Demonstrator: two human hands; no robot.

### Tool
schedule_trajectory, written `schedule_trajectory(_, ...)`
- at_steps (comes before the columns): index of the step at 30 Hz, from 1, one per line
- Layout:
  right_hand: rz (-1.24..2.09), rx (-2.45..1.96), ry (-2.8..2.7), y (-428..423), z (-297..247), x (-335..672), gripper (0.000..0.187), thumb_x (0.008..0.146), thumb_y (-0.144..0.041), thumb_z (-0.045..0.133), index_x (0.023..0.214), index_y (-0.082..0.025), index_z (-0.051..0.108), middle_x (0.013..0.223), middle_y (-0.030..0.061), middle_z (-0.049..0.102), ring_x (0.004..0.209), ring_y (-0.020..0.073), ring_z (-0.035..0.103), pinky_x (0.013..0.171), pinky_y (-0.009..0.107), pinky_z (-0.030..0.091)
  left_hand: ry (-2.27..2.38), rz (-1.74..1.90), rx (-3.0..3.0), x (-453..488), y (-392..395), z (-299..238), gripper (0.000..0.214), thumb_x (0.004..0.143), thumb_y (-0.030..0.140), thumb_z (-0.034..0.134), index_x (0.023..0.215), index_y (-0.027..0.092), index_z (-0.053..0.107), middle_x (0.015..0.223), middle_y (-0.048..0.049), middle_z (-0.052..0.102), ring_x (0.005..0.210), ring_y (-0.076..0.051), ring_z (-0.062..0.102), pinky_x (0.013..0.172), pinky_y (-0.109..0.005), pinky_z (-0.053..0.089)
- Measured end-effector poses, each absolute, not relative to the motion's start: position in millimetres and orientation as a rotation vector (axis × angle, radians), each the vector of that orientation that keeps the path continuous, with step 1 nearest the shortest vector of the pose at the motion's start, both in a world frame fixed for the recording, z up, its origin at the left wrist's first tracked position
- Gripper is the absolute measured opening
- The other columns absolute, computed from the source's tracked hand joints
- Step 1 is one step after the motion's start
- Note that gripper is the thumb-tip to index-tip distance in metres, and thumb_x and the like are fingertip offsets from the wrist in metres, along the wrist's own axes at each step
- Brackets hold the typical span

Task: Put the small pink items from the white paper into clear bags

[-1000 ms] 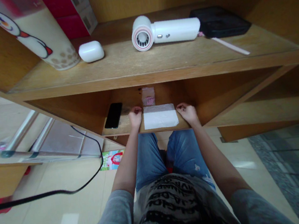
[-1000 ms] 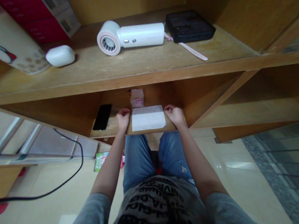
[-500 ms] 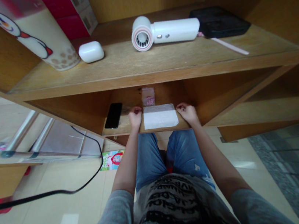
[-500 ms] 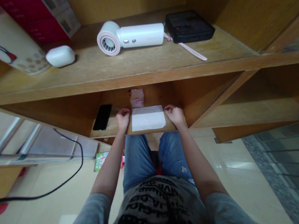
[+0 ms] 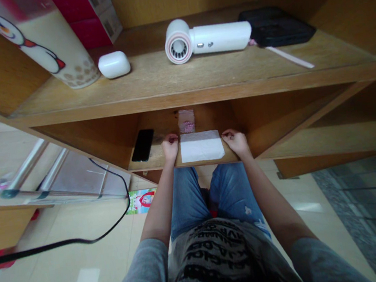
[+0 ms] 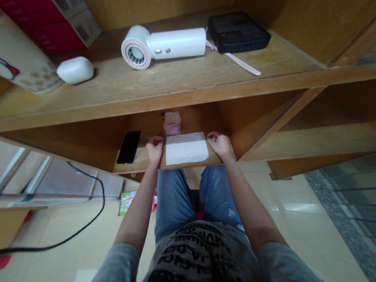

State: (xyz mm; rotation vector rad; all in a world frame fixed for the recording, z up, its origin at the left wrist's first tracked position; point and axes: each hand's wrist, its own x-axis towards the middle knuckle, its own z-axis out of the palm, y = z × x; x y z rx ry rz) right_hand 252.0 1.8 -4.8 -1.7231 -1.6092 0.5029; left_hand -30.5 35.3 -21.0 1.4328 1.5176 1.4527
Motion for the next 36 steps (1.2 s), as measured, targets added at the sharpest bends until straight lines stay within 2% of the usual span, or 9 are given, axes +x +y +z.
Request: schedule_trajectory(36,0.504,-1.737,-1.597,2.2,-4.9,251.3,0.021,0.073,-0.031,0.054,0.081,-0.017,0.068,0.062,0.0031,0.062,0.054,0.0143,0.051,0.051,0.024,0.034,1.525,1.432,1.399,-29.3,34.4,-17.4,0.017,0.066,0.005,0.05,0.075,0.015,0.06,0.076,-0.0032,0.065,0.074,-0.014,0.061,0.076,-0.027,0.048)
